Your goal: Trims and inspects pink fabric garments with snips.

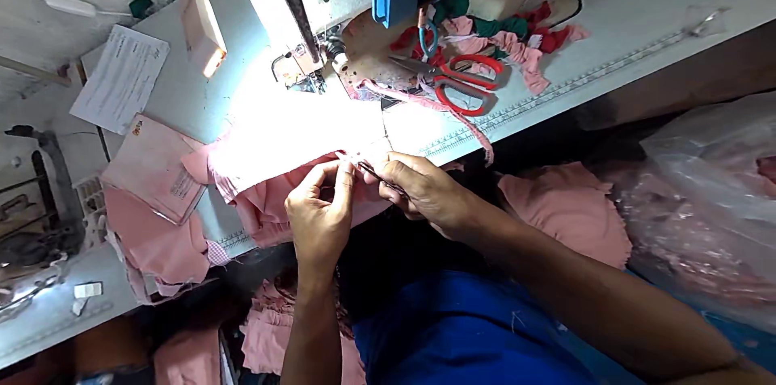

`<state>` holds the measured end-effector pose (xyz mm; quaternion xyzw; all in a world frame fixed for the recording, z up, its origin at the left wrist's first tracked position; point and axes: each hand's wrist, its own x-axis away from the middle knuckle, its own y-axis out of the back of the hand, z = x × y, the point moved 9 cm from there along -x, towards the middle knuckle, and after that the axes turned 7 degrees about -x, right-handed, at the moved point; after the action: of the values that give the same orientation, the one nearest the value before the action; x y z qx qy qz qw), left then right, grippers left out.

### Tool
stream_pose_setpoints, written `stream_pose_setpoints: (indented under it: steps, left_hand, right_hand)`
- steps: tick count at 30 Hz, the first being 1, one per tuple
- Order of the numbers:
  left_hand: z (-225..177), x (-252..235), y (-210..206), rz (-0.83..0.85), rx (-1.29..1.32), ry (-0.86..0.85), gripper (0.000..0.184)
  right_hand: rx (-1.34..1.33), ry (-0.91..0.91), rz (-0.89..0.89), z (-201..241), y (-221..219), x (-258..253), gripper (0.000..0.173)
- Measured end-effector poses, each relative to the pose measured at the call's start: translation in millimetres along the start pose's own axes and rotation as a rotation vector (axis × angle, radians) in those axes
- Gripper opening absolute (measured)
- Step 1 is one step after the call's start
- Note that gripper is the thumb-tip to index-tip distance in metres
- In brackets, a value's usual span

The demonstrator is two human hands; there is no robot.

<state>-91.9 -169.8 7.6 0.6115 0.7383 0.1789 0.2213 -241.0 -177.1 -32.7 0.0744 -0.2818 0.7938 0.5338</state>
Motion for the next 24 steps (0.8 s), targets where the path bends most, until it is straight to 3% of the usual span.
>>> stream_pose_setpoints:
  steps: [16,24]
  left_hand:
    - [-5.1,2.4,-5.3,0.015,-0.009,-0.083,0.013]
    - [1.6,3.0,-5.4,0.022,0.034,-0.062,0.012]
  right_hand:
    - [0.037,0.07,-0.043,0.6,4.5,-9.4,0.022]
    - [-0.124,0.001,0.051,-8.7,-0.3,-11.0,0.028]
